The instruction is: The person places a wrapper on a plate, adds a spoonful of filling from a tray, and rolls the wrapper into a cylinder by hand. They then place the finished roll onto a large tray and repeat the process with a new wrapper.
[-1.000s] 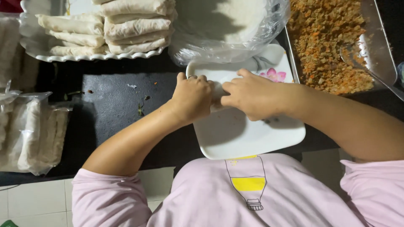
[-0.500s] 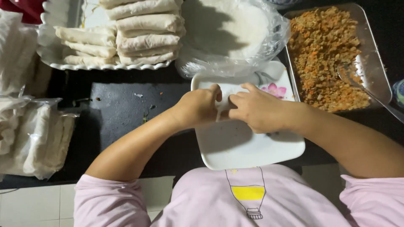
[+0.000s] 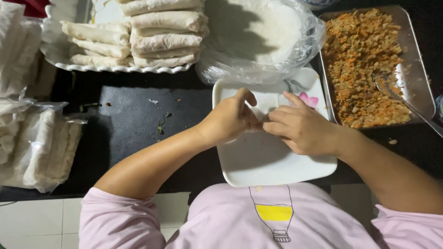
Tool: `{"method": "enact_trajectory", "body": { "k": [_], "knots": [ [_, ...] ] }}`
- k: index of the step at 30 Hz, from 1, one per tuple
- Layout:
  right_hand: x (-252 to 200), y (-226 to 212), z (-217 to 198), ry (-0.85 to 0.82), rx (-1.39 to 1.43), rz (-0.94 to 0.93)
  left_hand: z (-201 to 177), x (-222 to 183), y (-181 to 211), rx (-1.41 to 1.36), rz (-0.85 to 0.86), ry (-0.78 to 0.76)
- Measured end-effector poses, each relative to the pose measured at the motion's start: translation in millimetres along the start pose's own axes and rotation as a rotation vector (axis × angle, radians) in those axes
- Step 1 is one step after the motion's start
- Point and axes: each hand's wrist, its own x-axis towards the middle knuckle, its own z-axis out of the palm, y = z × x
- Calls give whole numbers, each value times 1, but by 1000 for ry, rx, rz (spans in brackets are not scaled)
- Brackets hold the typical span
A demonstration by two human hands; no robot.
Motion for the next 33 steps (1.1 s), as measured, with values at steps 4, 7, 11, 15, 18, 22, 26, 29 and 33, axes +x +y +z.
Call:
{"method": "enact_trajectory", "body": {
  "k": [4,7,11,15,18,22,26,29,33],
  "knots": [
    [2,-3,1,-150,-107,52,7,-5,-6,168,204,100],
    [4,-4,0,-144,-105,29,13,-12,-5,295,283,120],
    [4,-4,0,-109,-63,15,20,-18,-6,511,333,111],
    [8,-7,-4,-183,-104,80,11,-20,-2,633,350,92],
    [3,-5,-4,-84,-35,37,14,-21,-4,668,395,41],
    [-20,0,-24,55,-58,70,21,-19,-8,820,591,74],
    [-57,-9,-52,146,-172,324,27,-22,-16,1101,744,46],
    [-70,-16,-38,46,-364,384,39,-23,-23,1221,705,47],
    [-64,-20,-19,83,-557,378,53,-16,-3,1253,665,84]
  ]
}}
